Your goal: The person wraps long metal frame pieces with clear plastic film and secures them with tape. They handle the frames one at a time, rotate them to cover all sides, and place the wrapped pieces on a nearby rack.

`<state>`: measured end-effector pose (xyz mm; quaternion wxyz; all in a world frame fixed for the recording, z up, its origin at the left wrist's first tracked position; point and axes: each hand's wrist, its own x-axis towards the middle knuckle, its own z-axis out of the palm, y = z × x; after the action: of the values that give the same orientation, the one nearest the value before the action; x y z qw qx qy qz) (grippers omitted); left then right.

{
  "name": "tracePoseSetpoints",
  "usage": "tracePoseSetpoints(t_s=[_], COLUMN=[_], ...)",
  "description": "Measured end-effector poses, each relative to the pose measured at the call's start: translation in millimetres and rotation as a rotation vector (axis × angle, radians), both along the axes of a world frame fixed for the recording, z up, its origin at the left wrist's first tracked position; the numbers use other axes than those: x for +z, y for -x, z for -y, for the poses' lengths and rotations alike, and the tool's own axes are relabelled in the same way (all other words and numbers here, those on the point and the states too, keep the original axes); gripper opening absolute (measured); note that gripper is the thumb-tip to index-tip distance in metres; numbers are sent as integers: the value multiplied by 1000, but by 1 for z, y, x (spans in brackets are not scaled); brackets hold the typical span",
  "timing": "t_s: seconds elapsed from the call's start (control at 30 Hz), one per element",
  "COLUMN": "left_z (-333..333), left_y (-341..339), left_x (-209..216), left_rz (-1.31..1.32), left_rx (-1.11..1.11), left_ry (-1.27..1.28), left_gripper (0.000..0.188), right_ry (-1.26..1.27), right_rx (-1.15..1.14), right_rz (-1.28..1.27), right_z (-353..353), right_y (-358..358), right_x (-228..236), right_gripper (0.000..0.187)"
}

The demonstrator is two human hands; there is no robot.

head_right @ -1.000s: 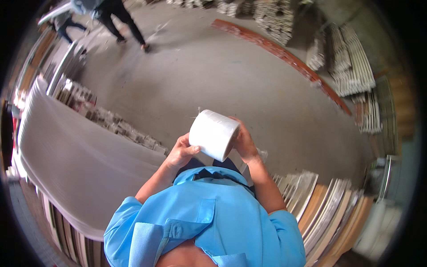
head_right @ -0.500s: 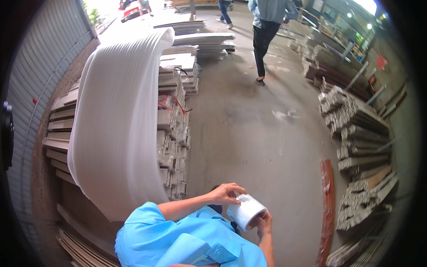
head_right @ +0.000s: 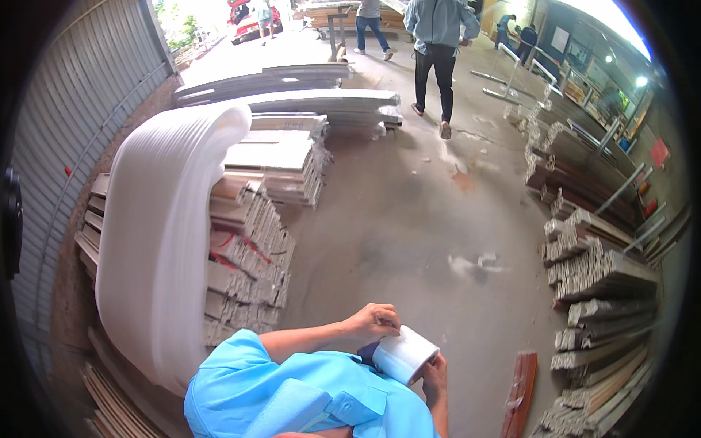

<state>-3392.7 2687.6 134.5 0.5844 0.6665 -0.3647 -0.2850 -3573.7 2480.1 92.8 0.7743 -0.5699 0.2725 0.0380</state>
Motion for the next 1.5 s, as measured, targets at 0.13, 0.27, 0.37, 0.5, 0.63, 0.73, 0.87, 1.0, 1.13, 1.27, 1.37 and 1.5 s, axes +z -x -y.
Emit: tracePoseSetpoints(t_s=[0.13, 0.27, 0.37, 0.5, 0.63, 0.73, 0.87, 1.0, 1.13, 1.27, 1.37, 1.5], left_z=[63, 109, 139, 189, 261, 321, 418, 512, 588, 640, 678, 727], left_y=[-94, -189, -275, -403, -540, -635, -747, -849, -950, -1047, -1131, -1258], left_x=[6, -2, -13, -12, 6, 21, 20, 2, 5, 10, 5, 2], left_rz=[-119, -344, -575, -620, -577, -532, -467, -420, -416, -425, -339, -136], left_rx=[167, 311, 344, 203, 6, -155, -228, -165, 60, 301, 442, 503], left_ry=[98, 168, 253, 228, 108, 18, -87, -5, 81, 180, 177, 168], left_gripper=[14, 45, 61, 74, 78, 70, 57, 38, 15, 13, 11, 10], right_ry=[117, 171, 171, 31, 124, 139, 90, 62, 233, 160, 175, 266], right_rx=[49, 188, 233, 183, 61, -52, -191, -150, -10, 143, 212, 188], right_rz=[-19, 94, 326, 315, 168, 128, 135, 71, 212, 164, 203, 296], right_z=[85, 156, 201, 245, 294, 330, 397, 493, 580, 653, 696, 744], right_y=[-125, -260, -365, -486, -581, -643, -730, -831, -963, -1098, -1205, -1338], right_x=[10, 22, 19, 21, 39, 50, 39, 20, 29, 40, 34, 30], right_gripper=[32, 31, 53, 44, 43, 41, 39, 37, 36, 38, 39, 39])
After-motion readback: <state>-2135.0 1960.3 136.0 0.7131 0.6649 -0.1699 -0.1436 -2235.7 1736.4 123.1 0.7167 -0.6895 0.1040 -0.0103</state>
